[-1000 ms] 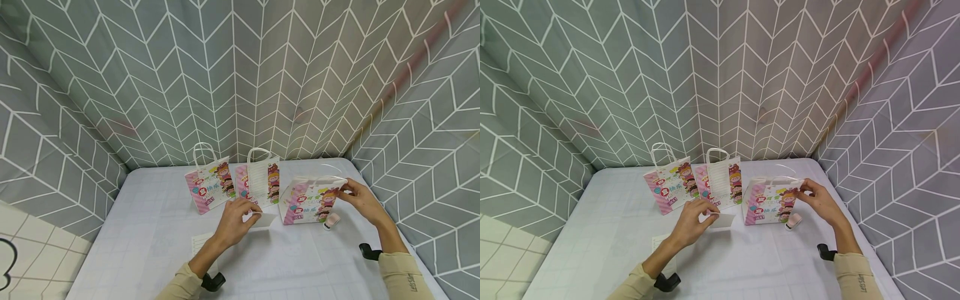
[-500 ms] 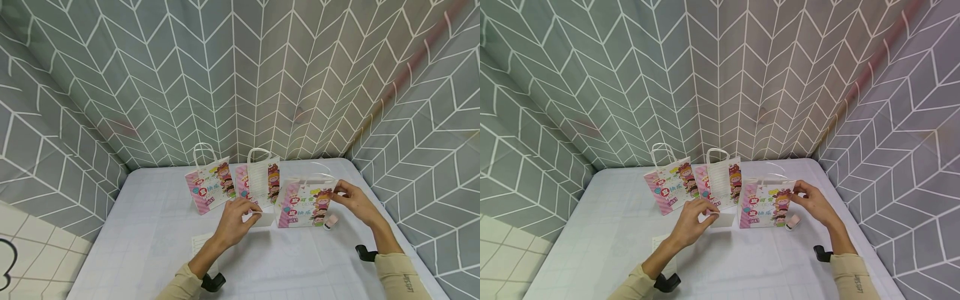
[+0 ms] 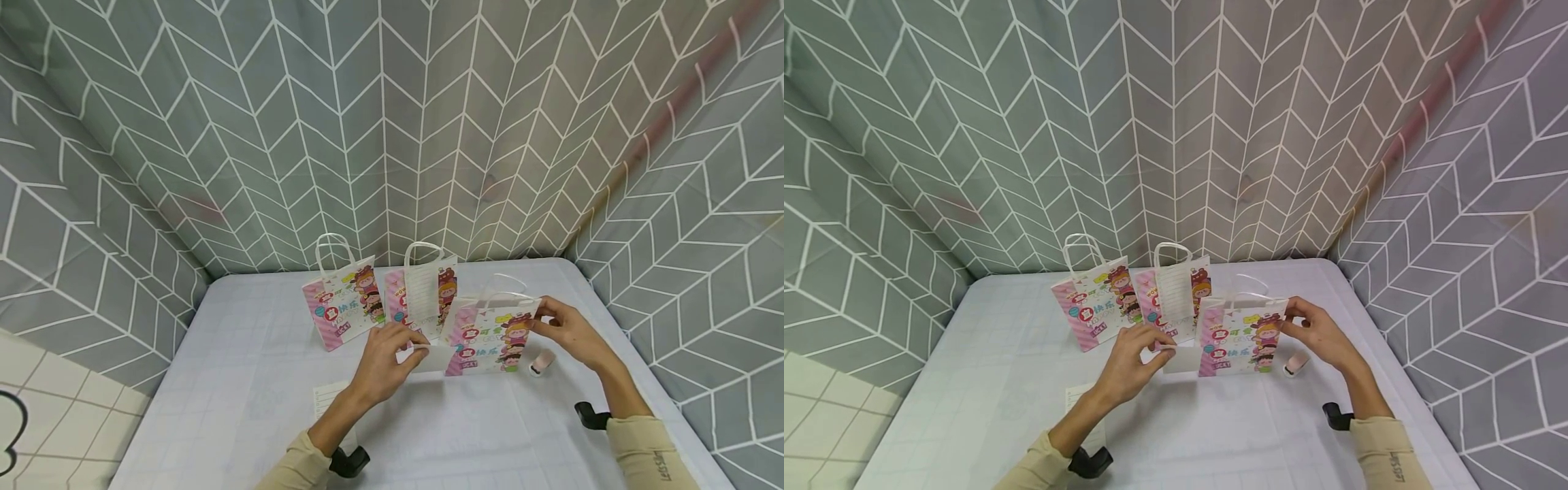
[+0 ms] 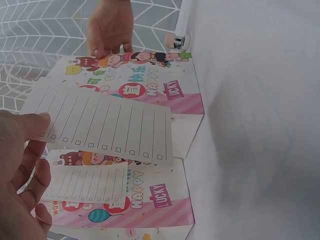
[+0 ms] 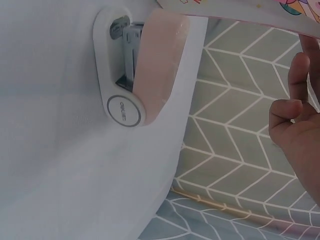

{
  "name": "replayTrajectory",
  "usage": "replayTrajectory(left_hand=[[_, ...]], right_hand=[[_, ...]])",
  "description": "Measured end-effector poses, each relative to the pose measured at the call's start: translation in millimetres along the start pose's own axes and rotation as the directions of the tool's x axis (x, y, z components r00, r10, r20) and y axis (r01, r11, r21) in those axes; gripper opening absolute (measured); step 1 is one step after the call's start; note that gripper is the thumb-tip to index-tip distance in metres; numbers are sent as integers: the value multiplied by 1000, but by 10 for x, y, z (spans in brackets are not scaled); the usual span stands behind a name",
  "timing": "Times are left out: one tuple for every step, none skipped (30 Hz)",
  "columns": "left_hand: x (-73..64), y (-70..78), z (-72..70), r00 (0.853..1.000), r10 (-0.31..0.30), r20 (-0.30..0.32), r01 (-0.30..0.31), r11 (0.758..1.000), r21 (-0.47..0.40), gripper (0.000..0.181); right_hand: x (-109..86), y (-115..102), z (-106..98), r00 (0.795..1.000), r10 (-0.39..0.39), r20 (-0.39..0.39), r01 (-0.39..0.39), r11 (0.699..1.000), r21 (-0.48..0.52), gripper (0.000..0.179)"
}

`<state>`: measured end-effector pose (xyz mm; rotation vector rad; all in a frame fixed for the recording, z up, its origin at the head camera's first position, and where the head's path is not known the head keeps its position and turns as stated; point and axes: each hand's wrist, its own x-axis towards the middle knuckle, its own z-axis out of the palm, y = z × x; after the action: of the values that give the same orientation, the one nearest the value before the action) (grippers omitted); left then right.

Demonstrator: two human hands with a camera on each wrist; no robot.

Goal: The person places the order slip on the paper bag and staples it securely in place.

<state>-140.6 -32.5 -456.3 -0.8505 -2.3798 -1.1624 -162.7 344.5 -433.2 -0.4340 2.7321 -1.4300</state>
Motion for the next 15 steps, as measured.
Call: replayTrajectory(left_hand=[[1,1,0,1000,3,-3,-3,1000,-2,10],[2,2,1,1000,6,-6,-6,1000,-5,10],[3,4,0,1000,9,-9,-9,1000,-10,10],[5,6,1,1000,12,-12,-12,1000,-14,11],[6,8,0,1000,15,-13,-15,1000,-20,11],[7,13,-2,1000,18,-16,-19,999,-26,11],[10,21,-6,1000,24,-20,-25,999,-30,11],[12,29,-9,999,29,-21,-30,999,-34,11],[16,37,-14,999,35,-23,-36,999,-37,11],[18,45,-17,999,39,-24,-40,998,-40,11],[19,54,-22,999,42,-23,-43,998,-44,10],[21,63,-27,999,45,-22,-46,998,-47,10],[22,70,-30,999,48,-20,-48,998,-48,9],[23,77,-33,999,50,-19,-51,997,-53,9],[24,85,-37,998,53,-20,-54,997,-56,9]], right_hand=[[3,-8,9,1000,0,3,0,1000,3,22],[5,-14,17,1000,1,4,-1,1000,1,22],[8,-19,25,1000,-1,4,1,1000,-6,21],[11,-23,34,1000,-7,4,7,1000,-10,20],[14,-29,42,1000,-12,5,12,1000,-14,20],[17,-34,50,1000,-18,6,19,1000,-19,20],[21,-36,57,1000,-26,5,26,999,-23,19],[24,-39,64,999,-34,5,34,999,-28,19],[26,-44,71,999,-39,6,39,999,-31,18],[29,-51,78,999,-42,9,42,999,-32,18],[31,-58,86,999,-44,11,44,998,-34,18],[32,-65,94,999,-46,11,46,998,-37,17],[33,-73,102,999,-45,12,46,998,-42,17],[33,-83,111,999,-44,13,45,998,-47,16],[34,-94,121,999,-44,16,45,998,-49,16]])
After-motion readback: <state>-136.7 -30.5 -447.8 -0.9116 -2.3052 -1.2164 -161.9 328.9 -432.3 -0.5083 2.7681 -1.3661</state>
